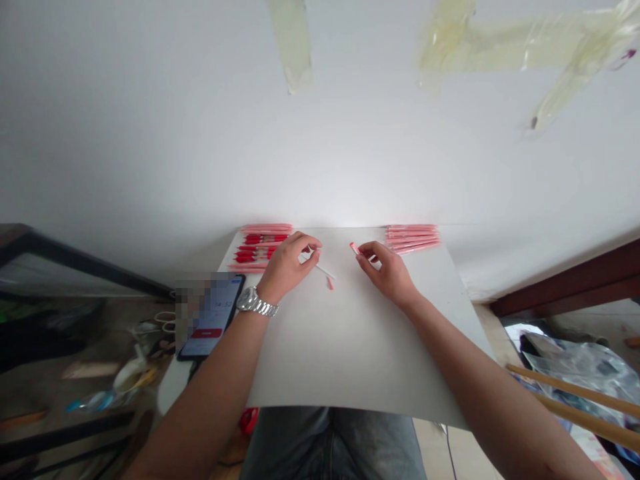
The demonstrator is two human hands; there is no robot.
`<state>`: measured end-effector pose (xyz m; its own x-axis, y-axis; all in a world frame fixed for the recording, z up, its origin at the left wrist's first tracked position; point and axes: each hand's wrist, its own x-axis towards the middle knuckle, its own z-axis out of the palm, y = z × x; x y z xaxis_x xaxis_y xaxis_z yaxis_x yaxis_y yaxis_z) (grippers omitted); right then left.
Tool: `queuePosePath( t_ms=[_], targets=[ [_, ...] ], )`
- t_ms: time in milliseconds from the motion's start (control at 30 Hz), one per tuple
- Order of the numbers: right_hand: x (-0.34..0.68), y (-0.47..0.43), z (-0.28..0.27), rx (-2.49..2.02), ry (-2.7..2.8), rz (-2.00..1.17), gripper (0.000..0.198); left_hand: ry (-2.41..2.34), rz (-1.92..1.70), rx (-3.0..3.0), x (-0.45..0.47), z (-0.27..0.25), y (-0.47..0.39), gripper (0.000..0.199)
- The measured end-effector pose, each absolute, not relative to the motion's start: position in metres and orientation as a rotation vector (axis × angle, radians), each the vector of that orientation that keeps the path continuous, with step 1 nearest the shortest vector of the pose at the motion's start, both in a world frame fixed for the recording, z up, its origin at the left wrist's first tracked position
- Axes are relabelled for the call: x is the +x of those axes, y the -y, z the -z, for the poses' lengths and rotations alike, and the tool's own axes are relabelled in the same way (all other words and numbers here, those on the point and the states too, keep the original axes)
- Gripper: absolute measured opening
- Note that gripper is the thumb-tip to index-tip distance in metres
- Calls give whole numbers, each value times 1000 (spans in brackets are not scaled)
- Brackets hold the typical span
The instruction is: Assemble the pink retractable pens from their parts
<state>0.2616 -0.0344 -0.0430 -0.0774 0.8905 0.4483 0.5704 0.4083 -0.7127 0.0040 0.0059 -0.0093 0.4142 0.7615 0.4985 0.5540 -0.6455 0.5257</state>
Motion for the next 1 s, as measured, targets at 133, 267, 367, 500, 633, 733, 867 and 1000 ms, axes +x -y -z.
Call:
queuePosePath(
  t_ms=[133, 267, 367, 500, 633, 733, 867, 1000],
  targets=[
    [262, 34, 41, -1270, 1752, -435, 21, -999, -871, 2496, 2, 8, -3, 7],
    [264, 34, 42, -1263, 1744, -426, 21, -923, -687, 2523, 1, 7, 3, 15],
    [264, 34, 42, -1264, 1745, -416, 20, -910, -599, 2537, 1, 7, 6, 20],
    [264, 34, 41, -1246, 1747, -412, 21, -888, -541, 2546, 2, 7, 9, 20],
    [263, 34, 40, -1249, 1750, -410, 22, -878, -517, 2556, 5, 8, 9, 16],
    [262, 34, 40, -1252, 1757, -408, 23, -870, -510, 2574, 6, 10, 9, 15],
    [262, 34, 40, -1256, 1762, -407, 26, -840, -515, 2591, 9, 13, 9, 13],
    [263, 34, 40, -1261, 1746, -424, 26, -829, -512, 2598, 12, 15, 9, 9]
  ],
)
